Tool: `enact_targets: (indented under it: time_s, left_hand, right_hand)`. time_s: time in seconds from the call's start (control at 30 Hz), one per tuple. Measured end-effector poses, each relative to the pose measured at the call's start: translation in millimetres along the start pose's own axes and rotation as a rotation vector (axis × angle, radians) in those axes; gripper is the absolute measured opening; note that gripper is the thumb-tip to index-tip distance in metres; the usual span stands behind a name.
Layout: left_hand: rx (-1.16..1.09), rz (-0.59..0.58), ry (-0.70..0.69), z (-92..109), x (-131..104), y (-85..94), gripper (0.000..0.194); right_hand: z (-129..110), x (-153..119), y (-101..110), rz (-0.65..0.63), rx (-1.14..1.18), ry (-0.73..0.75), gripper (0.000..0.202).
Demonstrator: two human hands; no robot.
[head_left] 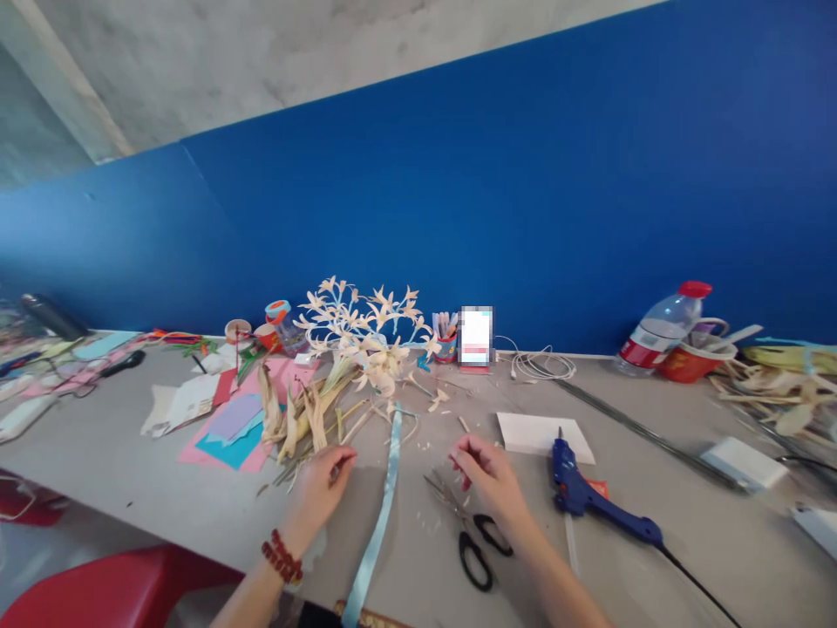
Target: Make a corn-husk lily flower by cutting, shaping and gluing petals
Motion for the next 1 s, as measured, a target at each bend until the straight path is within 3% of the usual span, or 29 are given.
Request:
enact_targets:
  time_s: [0.1,0.23,0.37,0.57,0.83,1.0]
  left_hand:
    - [0.083,-0.072,-0.032,18,-24,-13.9,0.024]
    - [0.340,-0.133,-0.051,39,-36,-37.5,0.029]
    - [0.369,-0.149,-0.002,31,-24,-45.0,0.027]
    - [0.376,-0.104,0.044,7,-4,-27.7,0.026]
    - [0.377,0.090,0.101,-25,15,22.2,0.024]
    - [0.354,0.181,0.129,-35,41,13.8,0.019]
  right_hand:
    - [-1,-1,-7,-0.095,-0.138,0.021,0.031]
    - [-10,-7,-19,-0.324,-0.659,0.110,0.017]
    - [-11,-13,-30,-0.516,-0.893,0.159,0.024]
    - [1,-13,-33,-0.583,-0.931,0.150,0.028]
    - [2,-7,-26,-0.519,-0.947,0.093,0.024]
    - [2,-7,-24,-0.506,-0.946,0.087,0.020]
Point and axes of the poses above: each hand's wrist, its own x-axis towards the middle knuckle, its own y-axis out of the back of the hand, z = x × y, the point moved 8 cm from there along x, towards the middle knuckle, and after that the axes turned 5 degrees about y, right-handed, at the moved point
